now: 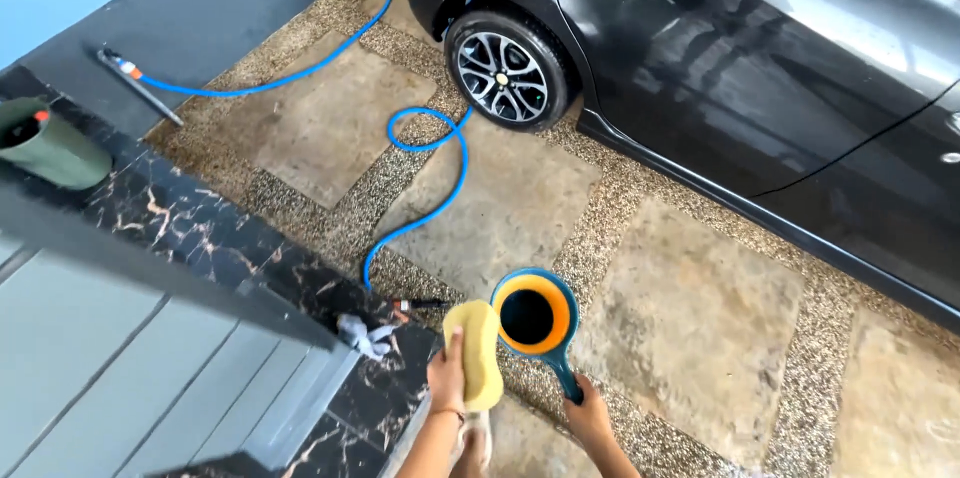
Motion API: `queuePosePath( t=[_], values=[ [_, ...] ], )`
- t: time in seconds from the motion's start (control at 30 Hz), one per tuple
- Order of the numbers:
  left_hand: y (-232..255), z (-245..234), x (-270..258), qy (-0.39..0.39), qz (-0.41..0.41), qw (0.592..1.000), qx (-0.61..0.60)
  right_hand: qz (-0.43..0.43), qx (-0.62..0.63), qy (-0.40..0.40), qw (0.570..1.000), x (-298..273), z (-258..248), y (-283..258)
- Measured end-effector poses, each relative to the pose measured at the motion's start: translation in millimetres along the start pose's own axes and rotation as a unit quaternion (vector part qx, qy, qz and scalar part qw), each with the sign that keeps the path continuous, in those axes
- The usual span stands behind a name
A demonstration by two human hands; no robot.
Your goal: Washing the exterior of a black car using soapy water, a sponge, and a water hose.
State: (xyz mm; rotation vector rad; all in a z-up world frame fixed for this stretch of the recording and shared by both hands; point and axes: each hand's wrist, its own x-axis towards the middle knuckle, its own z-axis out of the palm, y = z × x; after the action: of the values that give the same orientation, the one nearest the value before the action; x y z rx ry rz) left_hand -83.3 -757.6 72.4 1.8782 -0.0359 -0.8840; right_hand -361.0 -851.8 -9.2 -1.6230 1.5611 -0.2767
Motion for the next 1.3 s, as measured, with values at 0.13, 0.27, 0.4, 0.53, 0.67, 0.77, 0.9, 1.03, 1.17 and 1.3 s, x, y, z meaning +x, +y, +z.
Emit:
queuePosePath(
  t=[0.13, 0.27, 0.4, 0.53, 0.67, 0.77, 0.9, 1.03, 1.17, 1.3],
  values=[
    [16.3, 28.0, 68.2, -0.059, -0.051, 0.996, 0.039, -0.081, 0.067, 0.010, 0.994, 73.4, 9.7, 17.0],
    [84.2, 72.2, 112.4, -0.101, -0.089, 0.975, -0.176, -0.071, 0.129, -0.080, 0.986, 160.4, -19.5, -37.5],
    [108.9, 104.9, 144.6, -0.125, -0.065, 0.988, -0.069, 0.015, 0.115, -0.106, 0.988, 205.0, -56.7, -104.2],
    [132.5, 129.7, 184.7, -0.126, -0.081, 0.986, -0.073, 0.050, 0.148, -0.131, 0.979, 302.5, -61.1, -105.4],
    [126.9, 120.7, 242.5, -0.069, -0.078, 0.991, -0.078, 0.046, 0.124, -0.139, 0.981, 396.7, -55.7, -96.8],
    [92.7, 140.6, 315.2, 0.062, 0.063, 0.984, 0.154, 0.038, 0.075, -0.124, 0.989, 496.6, -30.4, -65.2],
    [76.0, 212.6, 383.0, 0.139, -0.116, 0.983, 0.012, -0.006, 0.037, -0.133, 0.990, 594.6, 5.3, -13.9],
    [8.6, 302.7, 467.7, 0.128, -0.146, 0.978, -0.080, 0.109, -0.022, -0.169, 0.979, 673.1, 50.6, 13.0],
    [-15.6, 383.5, 528.0, 0.004, -0.201, 0.970, -0.133, 0.009, -0.042, -0.152, 0.987, 753.7, 127.6, 117.8],
    [-79.3, 440.1, 603.2, -0.058, -0.229, 0.964, -0.121, -0.031, -0.015, -0.156, 0.987, 806.4, 178.5, 174.6]
  ],
)
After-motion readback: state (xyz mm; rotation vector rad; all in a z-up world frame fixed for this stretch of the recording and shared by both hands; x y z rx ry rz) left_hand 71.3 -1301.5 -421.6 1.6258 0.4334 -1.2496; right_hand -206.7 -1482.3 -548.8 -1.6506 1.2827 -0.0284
